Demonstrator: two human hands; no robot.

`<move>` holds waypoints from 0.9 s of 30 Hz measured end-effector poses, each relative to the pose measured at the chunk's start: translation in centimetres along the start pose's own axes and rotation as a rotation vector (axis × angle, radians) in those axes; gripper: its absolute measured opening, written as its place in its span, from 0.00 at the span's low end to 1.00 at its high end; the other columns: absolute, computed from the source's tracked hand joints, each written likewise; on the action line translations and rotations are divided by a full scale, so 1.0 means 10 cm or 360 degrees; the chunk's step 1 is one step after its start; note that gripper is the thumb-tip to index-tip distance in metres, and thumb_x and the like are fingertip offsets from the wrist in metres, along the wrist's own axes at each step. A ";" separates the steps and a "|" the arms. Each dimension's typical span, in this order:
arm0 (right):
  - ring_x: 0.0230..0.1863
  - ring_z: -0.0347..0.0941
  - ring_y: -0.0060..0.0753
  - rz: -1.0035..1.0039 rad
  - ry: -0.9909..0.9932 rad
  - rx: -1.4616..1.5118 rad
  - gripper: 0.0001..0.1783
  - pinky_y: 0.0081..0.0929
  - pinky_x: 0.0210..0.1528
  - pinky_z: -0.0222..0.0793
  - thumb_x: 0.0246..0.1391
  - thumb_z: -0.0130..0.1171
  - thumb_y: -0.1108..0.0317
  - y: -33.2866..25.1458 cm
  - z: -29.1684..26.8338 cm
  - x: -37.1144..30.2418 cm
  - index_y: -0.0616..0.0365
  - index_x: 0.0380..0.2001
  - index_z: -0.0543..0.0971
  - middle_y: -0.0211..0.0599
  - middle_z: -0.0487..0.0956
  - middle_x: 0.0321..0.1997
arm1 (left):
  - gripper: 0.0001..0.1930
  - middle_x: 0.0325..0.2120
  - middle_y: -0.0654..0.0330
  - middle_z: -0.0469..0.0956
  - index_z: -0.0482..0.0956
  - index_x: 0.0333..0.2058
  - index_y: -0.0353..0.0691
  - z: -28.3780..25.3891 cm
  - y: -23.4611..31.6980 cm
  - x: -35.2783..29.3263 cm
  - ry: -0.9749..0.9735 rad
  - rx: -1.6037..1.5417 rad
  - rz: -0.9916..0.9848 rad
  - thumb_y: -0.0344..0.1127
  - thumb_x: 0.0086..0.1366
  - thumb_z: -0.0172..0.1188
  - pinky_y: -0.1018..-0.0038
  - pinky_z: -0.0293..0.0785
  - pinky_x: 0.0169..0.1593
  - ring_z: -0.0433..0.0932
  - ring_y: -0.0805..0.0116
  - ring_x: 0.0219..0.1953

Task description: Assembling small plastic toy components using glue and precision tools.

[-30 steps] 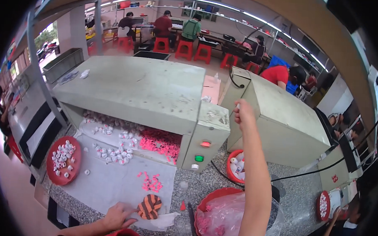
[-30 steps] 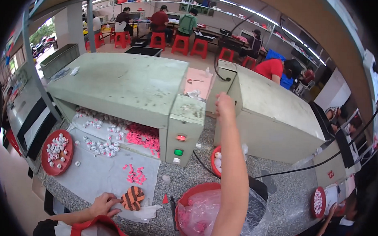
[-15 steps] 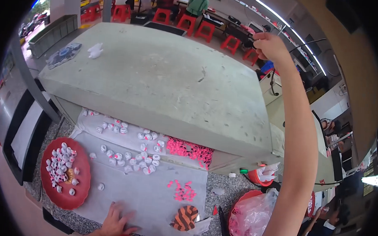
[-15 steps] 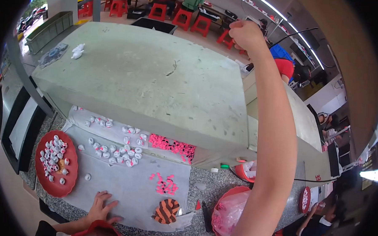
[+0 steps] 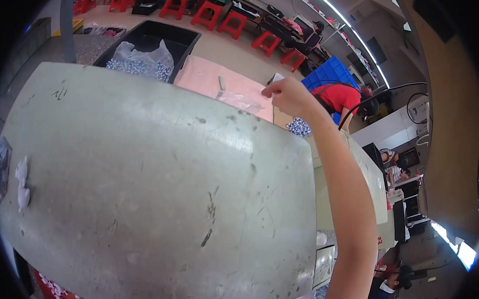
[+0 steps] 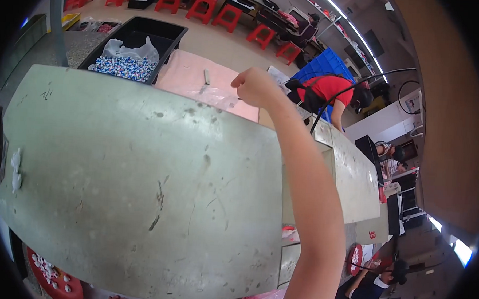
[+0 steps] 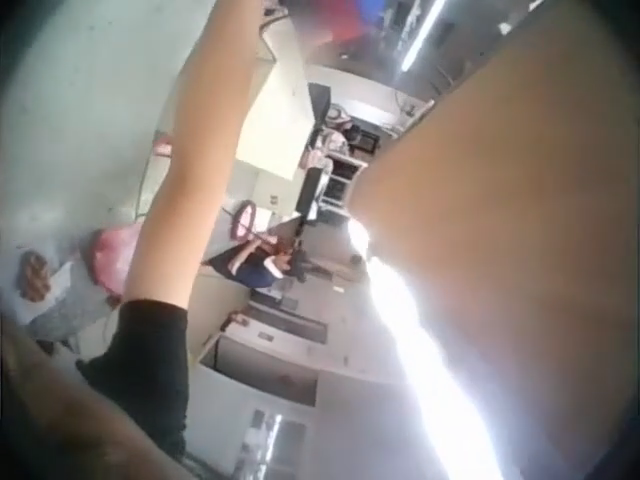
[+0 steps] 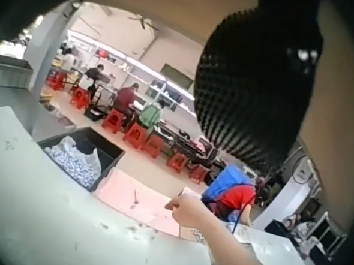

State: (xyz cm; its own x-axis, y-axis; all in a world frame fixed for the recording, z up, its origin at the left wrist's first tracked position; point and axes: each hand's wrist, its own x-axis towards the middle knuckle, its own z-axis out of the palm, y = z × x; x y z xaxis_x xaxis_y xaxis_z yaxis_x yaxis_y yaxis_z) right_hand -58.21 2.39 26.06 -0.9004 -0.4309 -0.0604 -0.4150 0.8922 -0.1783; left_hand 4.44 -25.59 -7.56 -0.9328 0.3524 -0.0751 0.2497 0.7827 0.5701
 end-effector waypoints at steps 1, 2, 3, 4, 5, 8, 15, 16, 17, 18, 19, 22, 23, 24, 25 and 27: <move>0.22 0.71 0.24 -0.0006 -0.0048 0.0002 0.18 0.22 0.27 0.68 0.36 0.46 0.78 0.05 0.06 0.06 0.62 0.34 0.78 0.36 0.77 0.28 | 0.19 0.47 0.55 0.64 0.73 0.43 0.46 -0.02 0.00 0.06 0.0005 0.0004 -0.0016 0.37 0.49 0.57 0.60 0.62 0.52 0.62 0.54 0.52; 0.30 0.72 0.33 -0.0019 -0.0055 -0.0001 0.17 0.26 0.34 0.68 0.37 0.46 0.77 0.06 0.07 0.08 0.59 0.34 0.79 0.41 0.77 0.31 | 0.19 0.47 0.55 0.64 0.73 0.43 0.46 -0.03 0.02 0.09 0.0008 0.0010 -0.0035 0.37 0.49 0.57 0.60 0.63 0.52 0.62 0.54 0.52; 0.38 0.74 0.42 -0.0029 -0.0050 -0.0010 0.17 0.31 0.41 0.68 0.38 0.47 0.75 0.06 0.04 0.08 0.56 0.34 0.79 0.46 0.78 0.33 | 0.19 0.46 0.55 0.64 0.73 0.43 0.46 -0.05 0.01 0.15 0.0017 0.0021 -0.0043 0.37 0.49 0.57 0.60 0.63 0.52 0.62 0.54 0.52; 0.33 0.75 0.38 -0.0028 -0.0052 0.0044 0.17 0.29 0.37 0.70 0.38 0.47 0.75 0.08 0.02 0.08 0.59 0.34 0.78 0.45 0.78 0.30 | 0.19 0.46 0.55 0.65 0.73 0.43 0.46 -0.07 0.00 0.20 0.0024 0.0032 -0.0056 0.37 0.49 0.58 0.60 0.63 0.52 0.63 0.54 0.51; 0.33 0.75 0.38 -0.0038 -0.0033 0.0043 0.17 0.29 0.37 0.70 0.38 0.47 0.75 0.09 0.00 0.10 0.59 0.34 0.78 0.45 0.78 0.30 | 0.19 0.46 0.55 0.65 0.73 0.43 0.47 -0.09 -0.01 0.24 0.0028 0.0044 -0.0071 0.38 0.49 0.58 0.60 0.63 0.51 0.63 0.54 0.51; 0.27 0.73 0.25 0.0189 -0.0278 0.0621 0.15 0.20 0.28 0.70 0.37 0.47 0.73 0.17 -0.03 0.17 0.66 0.30 0.77 0.33 0.76 0.25 | 0.19 0.45 0.55 0.65 0.73 0.43 0.47 -0.10 -0.01 0.40 0.0043 0.0061 -0.0106 0.38 0.50 0.58 0.61 0.64 0.51 0.64 0.54 0.50; 0.23 0.74 0.29 0.0461 -0.1133 -0.0459 0.11 0.23 0.25 0.72 0.39 0.48 0.71 0.07 0.25 0.46 0.64 0.23 0.79 0.37 0.77 0.22 | 0.18 0.44 0.55 0.67 0.73 0.42 0.48 -0.13 0.08 0.38 -0.0046 0.0069 -0.0264 0.39 0.50 0.58 0.61 0.66 0.50 0.66 0.54 0.48; 0.22 0.74 0.32 0.0373 -0.1226 -0.0406 0.16 0.26 0.25 0.72 0.38 0.47 0.72 0.14 0.38 0.54 0.63 0.31 0.78 0.39 0.77 0.23 | 0.18 0.43 0.55 0.67 0.73 0.42 0.48 -0.13 0.09 0.35 -0.0064 0.0058 -0.0277 0.39 0.50 0.58 0.61 0.66 0.49 0.66 0.54 0.48; 0.22 0.74 0.32 0.0380 -0.1233 -0.0409 0.16 0.26 0.25 0.72 0.38 0.47 0.72 0.17 0.38 0.55 0.63 0.31 0.78 0.39 0.77 0.23 | 0.18 0.43 0.55 0.67 0.73 0.42 0.48 -0.13 0.11 0.32 -0.0081 0.0047 -0.0291 0.39 0.50 0.59 0.61 0.66 0.49 0.66 0.54 0.47; 0.23 0.74 0.29 0.0252 -0.1059 -0.0186 0.19 0.24 0.25 0.72 0.38 0.49 0.71 0.12 0.36 0.55 0.59 0.38 0.76 0.38 0.77 0.26 | 0.18 0.43 0.55 0.67 0.73 0.42 0.48 -0.14 0.16 0.26 -0.0103 0.0043 -0.0325 0.39 0.50 0.59 0.61 0.66 0.49 0.66 0.54 0.47; 0.24 0.75 0.26 0.0126 -0.0881 0.0037 0.24 0.23 0.25 0.72 0.38 0.52 0.70 0.07 0.35 0.56 0.56 0.45 0.73 0.37 0.77 0.29 | 0.18 0.43 0.55 0.67 0.73 0.42 0.48 -0.15 0.20 0.19 -0.0123 0.0040 -0.0359 0.39 0.50 0.59 0.61 0.66 0.49 0.67 0.54 0.47; 0.25 0.75 0.29 -0.0023 -0.0533 0.0533 0.28 0.23 0.28 0.72 0.38 0.51 0.71 0.01 0.30 0.63 0.55 0.49 0.69 0.36 0.77 0.34 | 0.18 0.42 0.55 0.68 0.73 0.42 0.49 -0.16 0.33 0.05 -0.0159 0.0028 -0.0437 0.40 0.50 0.59 0.62 0.67 0.48 0.67 0.54 0.46; 0.25 0.75 0.29 -0.0031 -0.0533 0.0532 0.28 0.23 0.28 0.72 0.38 0.51 0.71 0.01 0.30 0.65 0.55 0.49 0.69 0.36 0.77 0.34 | 0.17 0.42 0.55 0.68 0.73 0.41 0.49 -0.17 0.37 0.00 -0.0165 0.0027 -0.0460 0.40 0.50 0.59 0.62 0.67 0.48 0.68 0.54 0.45; 0.27 0.74 0.30 -0.0138 -0.0537 0.0528 0.27 0.23 0.30 0.72 0.38 0.51 0.72 0.01 0.36 0.70 0.56 0.49 0.70 0.36 0.76 0.35 | 0.17 0.41 0.55 0.68 0.73 0.41 0.49 -0.18 0.43 -0.03 -0.0168 0.0031 -0.0498 0.40 0.50 0.59 0.62 0.68 0.48 0.68 0.54 0.45; 0.30 0.74 0.31 -0.0236 -0.0534 0.0522 0.27 0.23 0.31 0.72 0.38 0.51 0.72 0.02 0.40 0.74 0.57 0.48 0.71 0.36 0.76 0.36 | 0.17 0.41 0.55 0.68 0.73 0.41 0.49 -0.19 0.45 -0.06 -0.0172 0.0036 -0.0525 0.40 0.50 0.59 0.62 0.68 0.48 0.68 0.54 0.45; 0.33 0.74 0.33 -0.0387 -0.0497 0.0362 0.24 0.25 0.32 0.71 0.40 0.48 0.71 0.06 0.44 0.82 0.59 0.46 0.72 0.41 0.77 0.34 | 0.17 0.41 0.55 0.69 0.73 0.41 0.49 -0.22 0.48 -0.11 -0.0179 0.0047 -0.0572 0.41 0.50 0.59 0.62 0.68 0.47 0.69 0.54 0.44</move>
State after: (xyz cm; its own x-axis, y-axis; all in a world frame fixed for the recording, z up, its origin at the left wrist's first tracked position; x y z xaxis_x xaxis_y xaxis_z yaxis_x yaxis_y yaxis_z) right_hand -65.25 -1.23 21.13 -0.6833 -0.6754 -0.2772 -0.5387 0.7227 -0.4329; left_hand 6.05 -23.37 -2.97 -0.9284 0.1053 -0.3563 -0.0794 0.8806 0.4672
